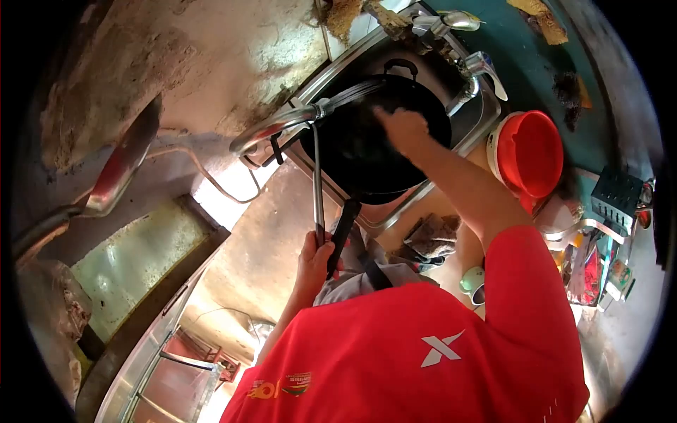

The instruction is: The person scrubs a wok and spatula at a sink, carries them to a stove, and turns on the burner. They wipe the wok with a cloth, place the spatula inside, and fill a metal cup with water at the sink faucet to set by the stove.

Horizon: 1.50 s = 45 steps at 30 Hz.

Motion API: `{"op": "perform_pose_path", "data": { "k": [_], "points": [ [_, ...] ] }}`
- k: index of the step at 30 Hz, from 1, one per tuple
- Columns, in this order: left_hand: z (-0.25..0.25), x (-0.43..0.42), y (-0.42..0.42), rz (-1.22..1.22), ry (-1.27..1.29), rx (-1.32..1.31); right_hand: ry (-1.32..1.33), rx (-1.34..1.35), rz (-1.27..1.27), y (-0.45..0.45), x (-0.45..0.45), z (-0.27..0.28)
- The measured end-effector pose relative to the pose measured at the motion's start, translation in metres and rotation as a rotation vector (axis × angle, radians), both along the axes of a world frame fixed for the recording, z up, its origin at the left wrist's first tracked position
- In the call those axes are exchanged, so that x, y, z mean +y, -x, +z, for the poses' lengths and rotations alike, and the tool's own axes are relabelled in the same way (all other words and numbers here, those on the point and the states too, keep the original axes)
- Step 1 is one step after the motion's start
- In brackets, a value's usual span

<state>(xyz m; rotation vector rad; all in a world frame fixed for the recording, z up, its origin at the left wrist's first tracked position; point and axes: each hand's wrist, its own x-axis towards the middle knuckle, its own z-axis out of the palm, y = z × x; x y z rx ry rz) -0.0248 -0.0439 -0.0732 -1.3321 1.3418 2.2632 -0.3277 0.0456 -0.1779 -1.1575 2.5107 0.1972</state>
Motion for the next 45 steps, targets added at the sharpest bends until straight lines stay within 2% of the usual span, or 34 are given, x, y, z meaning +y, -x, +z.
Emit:
{"op": "perform_pose_path", "data": {
  "k": [3, 6, 7, 9, 11, 13, 15, 17, 21, 23, 24, 26, 29, 30, 31, 34, 37, 38, 39, 41, 45],
  "points": [
    [0.001, 0.0, 0.001, -0.032, -0.013, -0.01, 0.033, 0.01, -0.275, 0.027, 0.023, 0.033],
    [0.005, 0.0, 0.004, -0.006, -0.053, 0.0, -0.116, -0.082, -0.323, 0.032, 0.072, 0.018],
    [0.007, -0.001, 0.005, 0.017, -0.069, -0.002, -0.117, -0.076, -0.323, 0.025, 0.069, 0.037],
    [0.006, -0.002, 0.006, 0.015, -0.059, -0.004, -0.388, -0.318, 0.054, -0.001, 0.063, 0.073],
    [0.006, -0.001, 0.006, 0.014, -0.046, -0.015, -0.384, -0.449, 0.207, -0.02, 0.042, 0.079],
    [0.006, -0.002, 0.008, -0.036, -0.023, -0.054, -0.193, -0.485, 0.225, -0.032, 0.014, 0.062],
    [0.0, -0.001, 0.005, -0.053, 0.02, -0.043, -0.075, -0.313, 0.042, -0.028, -0.008, 0.023],
    [-0.002, 0.001, -0.001, -0.06, 0.046, -0.05, -0.065, -0.161, -0.17, 0.001, -0.005, -0.009],
    [-0.002, -0.003, 0.001, -0.014, -0.015, -0.008, -0.184, -0.067, -0.023, 0.033, 0.045, 0.035],
    [0.002, -0.004, 0.004, -0.009, -0.019, -0.024, -0.52, -0.223, 0.203, 0.026, 0.053, 0.073],
    [0.0, -0.004, 0.003, 0.004, -0.021, -0.03, -0.528, -0.219, 0.206, 0.017, 0.056, 0.09],
    [-0.004, -0.003, 0.0, 0.0, -0.014, -0.02, -0.461, -0.585, 0.286, -0.003, 0.057, 0.12],
    [-0.007, -0.002, -0.002, -0.016, 0.01, -0.032, -0.465, -0.675, 0.208, -0.003, 0.053, 0.159],
    [-0.008, -0.002, -0.002, -0.029, 0.015, -0.031, -0.367, -0.536, 0.296, 0.007, 0.071, 0.149],
    [-0.008, -0.001, -0.003, -0.04, 0.022, -0.033, -0.427, -0.491, 0.223, 0.023, 0.083, 0.137],
    [-0.005, -0.002, 0.0, -0.053, 0.037, -0.049, -0.38, -0.002, 0.116, 0.054, 0.08, 0.129],
    [-0.005, -0.002, -0.001, -0.026, 0.018, -0.021, -0.306, 0.004, 0.146, 0.044, 0.088, 0.123],
    [-0.006, -0.002, -0.002, -0.025, 0.016, -0.021, -0.267, -0.071, 0.234, 0.038, 0.097, 0.123],
    [-0.007, -0.003, -0.002, -0.03, 0.02, -0.025, -0.27, -0.068, 0.239, 0.027, 0.096, 0.136],
    [-0.008, -0.003, -0.002, -0.033, 0.021, -0.026, -0.124, -0.447, 0.366, 0.005, 0.089, 0.163],
    [-0.007, -0.004, 0.0, -0.059, 0.036, -0.039, -0.263, -0.441, 0.268, 0.024, 0.088, 0.134]
  ]
}}
